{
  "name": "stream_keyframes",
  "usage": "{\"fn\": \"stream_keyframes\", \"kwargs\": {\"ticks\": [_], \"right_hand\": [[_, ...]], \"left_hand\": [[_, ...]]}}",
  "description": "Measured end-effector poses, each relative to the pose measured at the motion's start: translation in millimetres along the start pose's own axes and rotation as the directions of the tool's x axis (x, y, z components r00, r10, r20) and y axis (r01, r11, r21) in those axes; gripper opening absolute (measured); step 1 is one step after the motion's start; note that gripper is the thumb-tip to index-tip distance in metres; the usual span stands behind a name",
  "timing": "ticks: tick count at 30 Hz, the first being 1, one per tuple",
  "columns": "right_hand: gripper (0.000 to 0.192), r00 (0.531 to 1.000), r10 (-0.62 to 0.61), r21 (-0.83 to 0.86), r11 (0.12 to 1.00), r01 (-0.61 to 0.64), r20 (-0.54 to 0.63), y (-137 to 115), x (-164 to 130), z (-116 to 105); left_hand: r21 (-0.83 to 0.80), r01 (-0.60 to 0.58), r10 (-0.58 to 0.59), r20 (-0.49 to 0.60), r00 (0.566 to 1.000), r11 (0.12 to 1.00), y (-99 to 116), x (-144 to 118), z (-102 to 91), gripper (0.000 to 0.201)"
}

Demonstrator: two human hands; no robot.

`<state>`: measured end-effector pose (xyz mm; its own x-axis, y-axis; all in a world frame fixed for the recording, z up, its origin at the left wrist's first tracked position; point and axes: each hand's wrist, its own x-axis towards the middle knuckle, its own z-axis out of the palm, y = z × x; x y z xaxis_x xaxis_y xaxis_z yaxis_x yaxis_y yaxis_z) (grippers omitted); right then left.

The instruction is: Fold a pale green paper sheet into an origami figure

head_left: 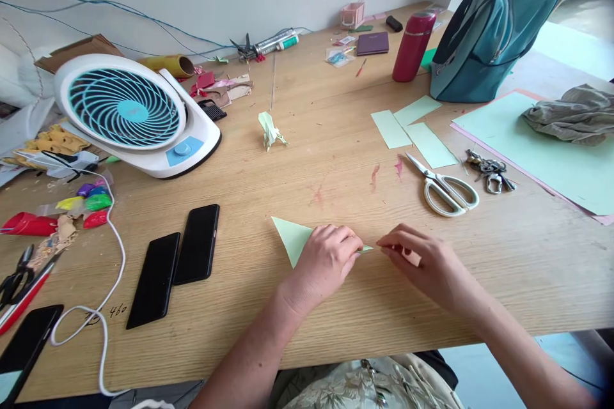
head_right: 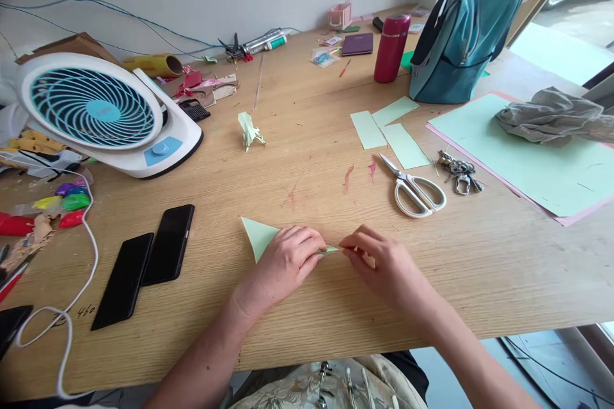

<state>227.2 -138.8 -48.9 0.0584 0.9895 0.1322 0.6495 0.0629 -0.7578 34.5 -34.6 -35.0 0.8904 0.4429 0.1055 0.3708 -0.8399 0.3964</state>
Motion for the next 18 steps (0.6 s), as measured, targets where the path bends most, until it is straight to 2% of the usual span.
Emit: {"fn": "stream_keyframes", "kwargs": {"ticks": [4,8,11,18], "right_hand": [[0.019,0.991,-0.094,-0.18,0.981,0.075,-0.099,-2.7,-41.3,18.3],[0.013,0.978,-0.086,-0.253,0.967,0.036,-0.189,-3.0,-65.9,27.3],[0.013,0.972,-0.059,-0.257,0.966,-0.001,-0.227,-5.0,-67.3,26.9],[0.013,0.976,-0.084,-0.331,0.944,0.014,-0.199,-8.1,-50.1,29.5]], "left_hand": [[0.013,0.008,-0.008,0.045,0.999,1.0,14.1,-2.0,8.1,0.006],[0.016,0.011,-0.012,0.071,0.997,1.0,24.2,-1.7,10.8,0.006],[0.062,0.008,-0.013,0.08,0.997,0.998,26.0,-2.3,10.7,0.009],[0.111,-0.016,0.007,0.082,0.997,0.994,22.8,-8.2,14.3,0.017]]}}
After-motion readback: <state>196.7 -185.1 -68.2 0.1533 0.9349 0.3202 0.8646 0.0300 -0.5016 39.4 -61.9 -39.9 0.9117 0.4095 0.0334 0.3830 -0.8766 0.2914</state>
